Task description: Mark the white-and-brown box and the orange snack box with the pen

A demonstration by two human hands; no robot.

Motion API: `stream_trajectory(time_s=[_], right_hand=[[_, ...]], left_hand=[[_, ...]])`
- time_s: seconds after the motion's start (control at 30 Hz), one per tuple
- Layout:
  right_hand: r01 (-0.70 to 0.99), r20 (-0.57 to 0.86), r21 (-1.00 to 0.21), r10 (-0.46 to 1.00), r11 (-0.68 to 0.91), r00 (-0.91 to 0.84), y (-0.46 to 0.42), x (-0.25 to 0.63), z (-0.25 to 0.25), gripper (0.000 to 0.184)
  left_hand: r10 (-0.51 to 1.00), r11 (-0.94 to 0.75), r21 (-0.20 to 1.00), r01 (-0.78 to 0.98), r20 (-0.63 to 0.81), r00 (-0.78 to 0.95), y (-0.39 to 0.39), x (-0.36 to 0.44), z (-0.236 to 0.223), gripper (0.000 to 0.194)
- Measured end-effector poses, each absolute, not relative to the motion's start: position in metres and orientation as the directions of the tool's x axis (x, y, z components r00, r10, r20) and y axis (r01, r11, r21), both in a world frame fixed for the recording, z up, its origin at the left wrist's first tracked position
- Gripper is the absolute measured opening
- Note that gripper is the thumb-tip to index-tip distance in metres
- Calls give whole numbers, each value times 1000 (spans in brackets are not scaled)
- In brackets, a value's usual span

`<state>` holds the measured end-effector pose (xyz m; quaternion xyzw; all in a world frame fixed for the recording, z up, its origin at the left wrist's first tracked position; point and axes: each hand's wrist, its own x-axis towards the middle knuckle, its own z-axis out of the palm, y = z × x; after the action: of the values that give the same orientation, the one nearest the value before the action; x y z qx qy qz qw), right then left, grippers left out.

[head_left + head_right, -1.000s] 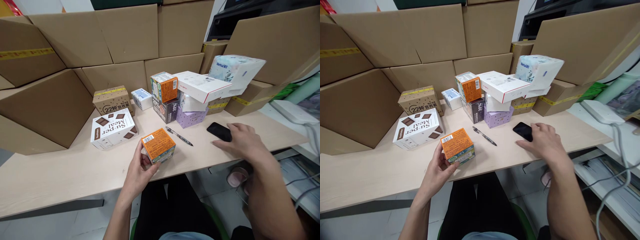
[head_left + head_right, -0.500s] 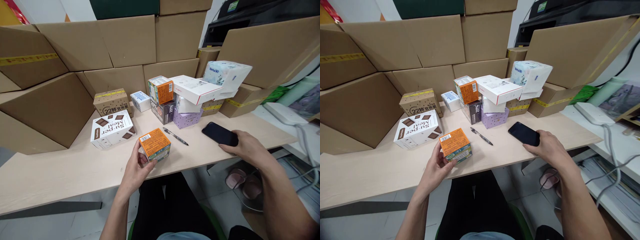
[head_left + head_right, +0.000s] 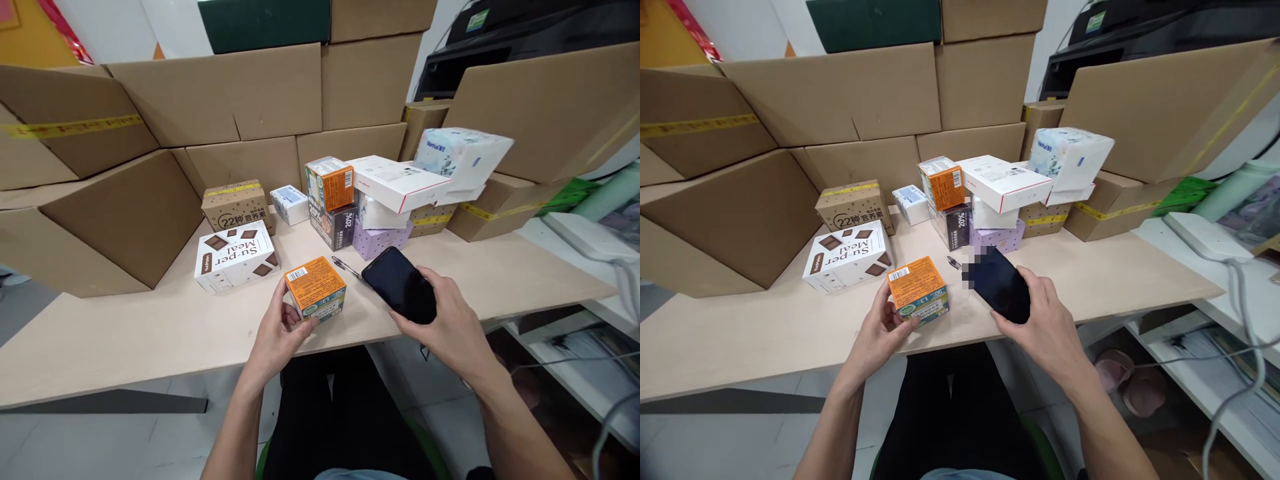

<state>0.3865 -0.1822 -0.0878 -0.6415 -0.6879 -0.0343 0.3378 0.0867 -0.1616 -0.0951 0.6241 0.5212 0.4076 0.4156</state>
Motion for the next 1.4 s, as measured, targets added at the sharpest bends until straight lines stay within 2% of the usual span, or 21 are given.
stream_trajectory(time_s=[0.17, 0.4, 1.2, 1.4], right_hand=[[762, 508, -592, 855, 263, 100, -177, 365, -86, 79], [658, 493, -669, 869, 346, 45, -175, 332, -75, 75], [655, 495, -655, 869, 377, -5, -172, 314, -79, 74], [683, 538, -611, 843, 400, -13, -171, 313, -77, 71]], left_hand=[[990, -113, 934, 339, 78, 117, -164, 89, -94, 91], [987, -141, 928, 344, 107, 117, -166, 90, -93, 94], [979, -187, 936, 299, 151, 137, -169, 88, -89, 92], [981, -173, 932, 319, 136, 135, -168, 89, -89, 93]])
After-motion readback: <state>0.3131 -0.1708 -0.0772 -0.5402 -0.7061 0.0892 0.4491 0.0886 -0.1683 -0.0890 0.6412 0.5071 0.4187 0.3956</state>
